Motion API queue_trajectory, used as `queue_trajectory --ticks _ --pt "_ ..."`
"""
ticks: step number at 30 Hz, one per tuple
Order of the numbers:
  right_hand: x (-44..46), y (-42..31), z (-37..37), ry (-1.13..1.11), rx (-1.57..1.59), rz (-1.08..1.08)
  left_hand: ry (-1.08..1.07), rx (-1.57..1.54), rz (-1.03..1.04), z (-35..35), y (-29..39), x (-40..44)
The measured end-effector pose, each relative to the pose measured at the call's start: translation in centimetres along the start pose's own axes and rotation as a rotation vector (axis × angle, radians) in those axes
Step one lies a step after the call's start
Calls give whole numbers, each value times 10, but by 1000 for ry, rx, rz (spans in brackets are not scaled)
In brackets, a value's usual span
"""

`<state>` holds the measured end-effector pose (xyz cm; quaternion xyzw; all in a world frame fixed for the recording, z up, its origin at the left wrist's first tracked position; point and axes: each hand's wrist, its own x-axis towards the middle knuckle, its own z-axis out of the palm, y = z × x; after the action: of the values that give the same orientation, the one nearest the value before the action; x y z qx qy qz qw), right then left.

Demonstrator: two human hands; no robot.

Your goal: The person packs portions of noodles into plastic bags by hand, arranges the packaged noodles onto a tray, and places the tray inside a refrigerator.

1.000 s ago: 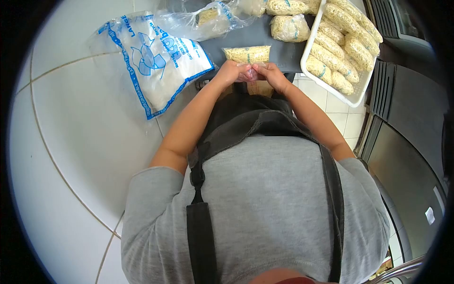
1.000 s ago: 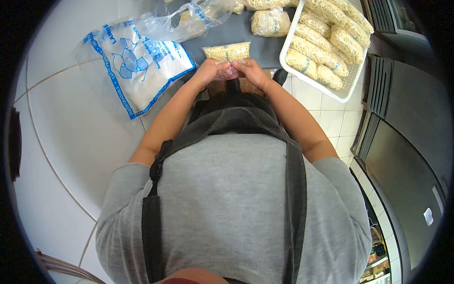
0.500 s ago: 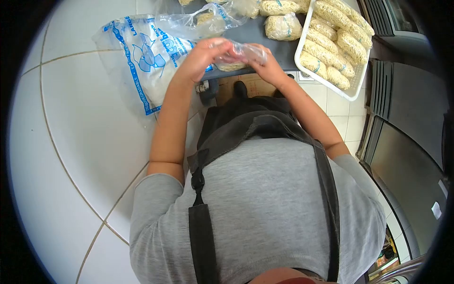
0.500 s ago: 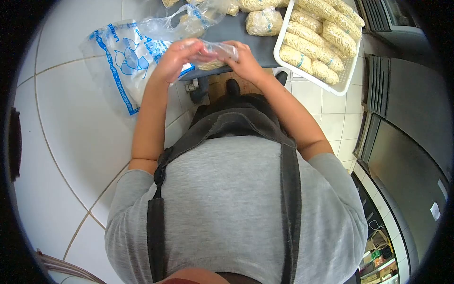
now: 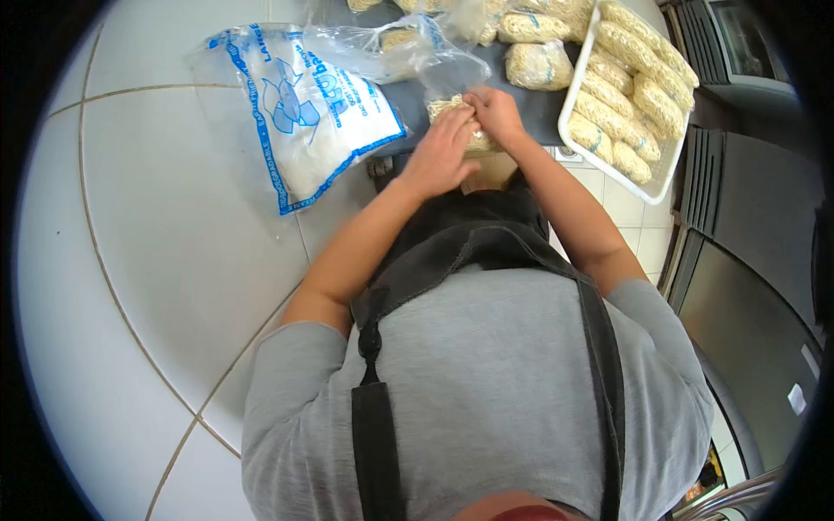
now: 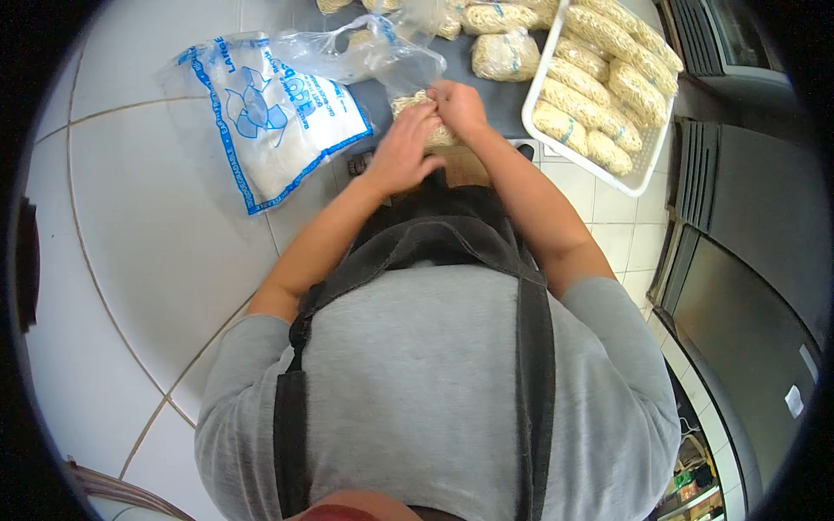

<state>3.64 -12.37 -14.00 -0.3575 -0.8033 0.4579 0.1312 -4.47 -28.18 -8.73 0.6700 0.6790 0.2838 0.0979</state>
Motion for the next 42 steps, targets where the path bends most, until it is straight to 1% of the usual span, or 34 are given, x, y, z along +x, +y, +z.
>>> queue_trajectory --ticks 2,3,5,6,7,9,10,12,13,15,18,19,20,21,22,23,24,26,27,28,29,30,31,32,33,35,36,37,39,40,41,42 --pt "6 1 -6 -178 128 178 32 106 -11 11 0 -3" --pt "5 1 -5 -181 119 177 40 101 -15 14 -5 -2" --pt "-8 -3 3 403 -20 -316 -32 129 -58 18 -18 0" --pt "-23 -22 -10 400 -133 -361 -24 132 -65 18 -20 -1" --pt "-38 -27 -16 399 -134 -371 -22 80 -92 19 -21 1" --pt "-58 -24 -23 202 -198 -637 -14 23 -115 22 -25 6" --pt "-62 -15 -20 198 -202 -637 -1 16 -130 23 -26 6" --pt "-66 -6 -16 10 -295 -701 17 7 -151 25 -25 5" --pt "-66 -5 -16 6 -295 -705 37 -39 -165 25 -23 3" --pt "-68 -9 -20 -82 -499 -702 60 -82 -184 23 -23 0" --pt "-71 -15 -27 -154 -541 -698 40 -106 -169 16 -25 -5" --pt "-70 -14 -27 -155 -539 -696 2 -171 -208 13 -23 -6" --pt "-67 -14 -28 -143 -485 -693 -34 -236 -246 10 -23 -6" --pt "-64 -13 -29 -129 -431 -689 -36 -236 -244 6 -23 -4" --pt "-62 -13 -28 -129 -429 -686 -78 -318 -336 0 -22 -2" --pt "-58 -13 -27 -157 -437 -621 -119 -398 -426 -5 -22 -1" --pt "-51 -13 -26 -181 -446 -562 -117 -391 -421 -7 -26 0" --pt "-40 -13 -22 -143 -434 -562 -78 -452 -487 -7 -27 -2" --pt "-38 -14 -21 -112 -424 -560 -84 -453 -489 -4 -27 -2" --pt "-31 -14 -19 -108 -423 -563 -12 -381 -450 0 -29 2" --pt "-25 -15 -17 -109 -411 -496 59 -308 -415 4 -33 6" --pt "-22 -16 -15 -113 -398 -422 53 -306 -418 7 -36 11" --pt "-17 -17 -12 -113 -395 -420 70 -365 -508 10 -42 19" --pt "-16 -19 -7 -81 -399 -345 80 -426 -606 13 -43 21" --pt "-11 -18 -4 -45 -405 -279 78 -425 -607 15 -44 26" --pt "-8 -16 0 -22 -410 -249 53 -164 -525 14 -46 35" --pt "-9 -11 2 -37 -375 -234 88 9 -313 12 -46 33" --pt "-6 -9 0 -46 -343 -220 91 10 -304 11 -40 32" --pt "-2 -4 -3 -62 -296 -186 70 45 -19 9 -23 21" --pt "-1 -3 -2 -94 -243 -148 47 68 -70 6 -10 15" --pt "0 -1 -1 -95 -241 -143 42 66 -71 7 -7 14" --pt "1 2 0 -24 -296 -154 0 168 -76 9 -4 11"
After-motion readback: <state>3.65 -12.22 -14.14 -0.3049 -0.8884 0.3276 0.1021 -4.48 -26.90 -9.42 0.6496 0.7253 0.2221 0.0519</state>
